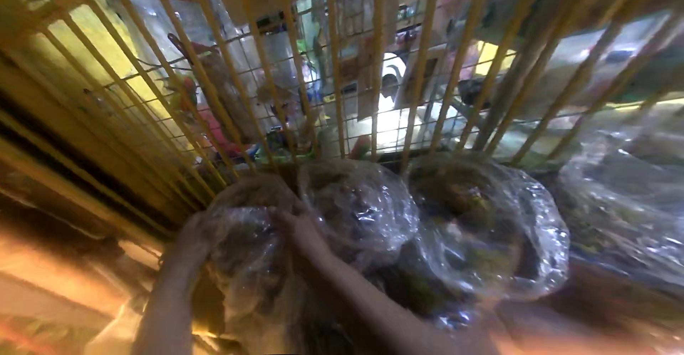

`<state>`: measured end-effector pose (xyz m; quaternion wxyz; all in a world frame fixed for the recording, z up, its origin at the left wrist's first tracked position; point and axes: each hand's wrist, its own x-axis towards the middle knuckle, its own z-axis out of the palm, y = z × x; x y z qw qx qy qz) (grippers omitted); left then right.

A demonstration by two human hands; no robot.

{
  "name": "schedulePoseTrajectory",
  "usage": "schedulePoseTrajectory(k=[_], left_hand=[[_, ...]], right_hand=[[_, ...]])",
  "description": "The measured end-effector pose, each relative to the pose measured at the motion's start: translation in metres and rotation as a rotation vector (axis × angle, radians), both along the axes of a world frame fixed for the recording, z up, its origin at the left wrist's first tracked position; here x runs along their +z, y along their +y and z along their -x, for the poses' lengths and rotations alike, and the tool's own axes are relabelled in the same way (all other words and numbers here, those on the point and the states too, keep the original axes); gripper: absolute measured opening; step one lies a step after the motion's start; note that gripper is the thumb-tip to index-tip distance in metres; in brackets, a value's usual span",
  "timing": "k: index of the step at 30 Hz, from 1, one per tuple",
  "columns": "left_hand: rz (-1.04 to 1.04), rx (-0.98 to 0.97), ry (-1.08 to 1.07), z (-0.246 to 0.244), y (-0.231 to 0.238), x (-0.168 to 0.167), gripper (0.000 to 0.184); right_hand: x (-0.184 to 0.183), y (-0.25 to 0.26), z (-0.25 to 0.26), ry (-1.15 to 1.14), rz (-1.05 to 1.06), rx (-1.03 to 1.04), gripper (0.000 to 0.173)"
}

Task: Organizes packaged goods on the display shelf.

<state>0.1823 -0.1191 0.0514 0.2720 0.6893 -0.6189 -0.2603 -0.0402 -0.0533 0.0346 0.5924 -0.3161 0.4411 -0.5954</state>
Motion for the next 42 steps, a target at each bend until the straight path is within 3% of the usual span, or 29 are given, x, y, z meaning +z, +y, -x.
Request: schedulePoseTrajectory(k=[3, 6, 9, 11, 14, 18, 20, 23, 27, 30, 34, 36, 38, 40, 42], left_hand=[[0.006, 0.014, -0.245, 0.046, -0.026, -0.002, 0.038], [0.042, 0.104, -0.278, 0.057, -0.029, -0.009, 0.032], [0.126, 0.201, 0.021, 0.029, -0.024, -0.023, 0.030], [0.157, 0.275, 0.261, 0.014, -0.014, -0.036, 0.034], [0.225, 0.334, 0.429, 0.001, 0.012, -0.048, 0.035], [0.371, 0.205, 0.707, -0.006, 0.019, -0.047, 0.045], [0.329, 0.198, 0.588, -0.006, 0.003, -0.032, 0.040], [0.096, 0.209, 0.091, -0.008, -0.045, -0.024, 0.037], [0.046, 0.109, 0.161, -0.006, -0.067, -0.046, 0.042], [0.111, 0.090, -0.020, 0.003, -0.053, -0.021, 0.049], [0.406, 0.064, -0.263, 0.029, -0.003, 0.032, 0.069], [0.573, -0.109, -0.359, 0.054, 0.026, 0.041, 0.063], [0.718, -0.407, -0.377, 0.086, 0.054, 0.035, 0.063], [0.682, -0.716, -0.394, 0.119, 0.073, 0.020, 0.077], [0.570, -0.827, -0.576, 0.144, 0.081, 0.001, 0.081]], right_hand=[[-0.007, 0.032, 0.003, 0.124, -0.073, -0.012, 0.079], [-0.029, 0.072, 0.005, 0.131, 0.005, 0.005, 0.069], [-0.052, 0.105, 0.010, 0.101, -0.034, 0.116, 0.052], [-0.066, 0.112, 0.011, 0.039, -0.149, 0.203, 0.059], [-0.082, 0.095, -0.003, -0.027, -0.222, 0.190, 0.062], [-0.090, 0.074, -0.024, -0.061, -0.293, 0.103, 0.079], [-0.087, 0.079, -0.034, -0.074, -0.305, 0.086, 0.070], [-0.092, 0.088, -0.040, 0.033, -0.338, 0.088, 0.067], [-0.109, 0.077, -0.030, 0.198, -0.378, 0.095, 0.069], [-0.105, 0.085, -0.019, 0.172, -0.336, 0.156, 0.061], [-0.111, 0.125, -0.002, 0.019, -0.272, 0.162, 0.066], [-0.114, 0.147, 0.010, -0.032, -0.301, 0.032, 0.065], [-0.112, 0.162, 0.025, 0.026, -0.320, -0.137, 0.070], [-0.110, 0.163, 0.045, 0.088, -0.332, -0.221, 0.084], [-0.110, 0.150, 0.060, 0.088, -0.299, -0.246, 0.094]])
